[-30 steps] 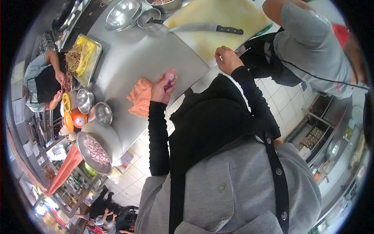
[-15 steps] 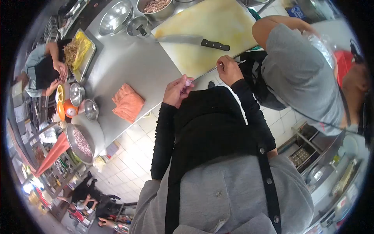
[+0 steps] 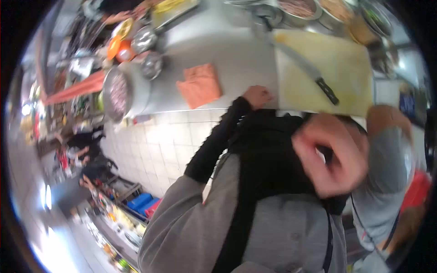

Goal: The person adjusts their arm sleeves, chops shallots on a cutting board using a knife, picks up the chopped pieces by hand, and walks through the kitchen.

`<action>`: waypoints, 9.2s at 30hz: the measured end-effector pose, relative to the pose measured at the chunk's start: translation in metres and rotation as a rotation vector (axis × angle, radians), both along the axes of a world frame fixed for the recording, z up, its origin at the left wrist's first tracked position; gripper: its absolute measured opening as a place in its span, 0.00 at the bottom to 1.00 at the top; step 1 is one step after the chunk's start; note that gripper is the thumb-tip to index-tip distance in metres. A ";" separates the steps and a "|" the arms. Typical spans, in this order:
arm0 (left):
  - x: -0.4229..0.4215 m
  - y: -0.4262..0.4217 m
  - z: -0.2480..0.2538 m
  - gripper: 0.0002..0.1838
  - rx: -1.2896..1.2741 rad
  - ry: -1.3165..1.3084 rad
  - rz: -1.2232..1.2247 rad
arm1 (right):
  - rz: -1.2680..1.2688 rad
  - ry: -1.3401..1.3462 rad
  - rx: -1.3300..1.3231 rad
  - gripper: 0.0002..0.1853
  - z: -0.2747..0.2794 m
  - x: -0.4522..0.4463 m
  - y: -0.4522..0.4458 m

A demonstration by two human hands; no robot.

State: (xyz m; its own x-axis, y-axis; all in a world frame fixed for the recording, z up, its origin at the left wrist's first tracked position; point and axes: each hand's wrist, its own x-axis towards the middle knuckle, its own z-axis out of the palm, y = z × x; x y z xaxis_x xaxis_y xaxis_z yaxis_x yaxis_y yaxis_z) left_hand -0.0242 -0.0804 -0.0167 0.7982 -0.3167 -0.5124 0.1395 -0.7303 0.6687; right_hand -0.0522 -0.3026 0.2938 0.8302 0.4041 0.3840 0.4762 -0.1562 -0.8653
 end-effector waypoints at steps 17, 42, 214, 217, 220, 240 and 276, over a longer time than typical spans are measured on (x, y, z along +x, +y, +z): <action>0.023 0.020 -0.023 0.20 -0.240 0.150 0.210 | 0.691 0.205 0.579 0.13 0.030 0.031 0.030; 0.073 -0.052 -0.030 0.14 -0.341 -0.267 0.077 | -0.665 0.371 -1.042 0.17 -0.311 0.054 -0.131; 0.108 -0.113 -0.047 0.22 -0.421 -0.506 -0.074 | -0.703 0.473 -0.653 0.18 -0.320 0.050 -0.100; 0.109 -0.117 -0.043 0.22 -0.407 -0.585 -0.086 | -0.619 0.680 -0.734 0.20 -0.311 0.055 -0.101; 0.113 -0.117 -0.046 0.20 -0.395 -0.599 -0.071 | -0.604 0.659 -0.765 0.20 -0.312 0.055 -0.101; 0.124 -0.163 -0.045 0.16 -0.445 -0.643 0.014 | -0.804 0.670 -0.757 0.14 -0.287 0.046 -0.189; 0.105 -0.278 -0.057 0.14 -0.308 -0.917 0.155 | -0.326 0.546 -0.861 0.18 -0.311 0.028 -0.303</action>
State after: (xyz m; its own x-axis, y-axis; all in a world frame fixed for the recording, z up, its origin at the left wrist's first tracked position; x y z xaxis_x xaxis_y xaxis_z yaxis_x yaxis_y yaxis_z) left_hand 0.0808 -0.3589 -0.0741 0.8895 -0.1910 0.4151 -0.4501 -0.5227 0.7240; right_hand -0.0242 -0.6053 -0.0170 0.9202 0.0889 -0.3811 -0.1177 -0.8658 -0.4863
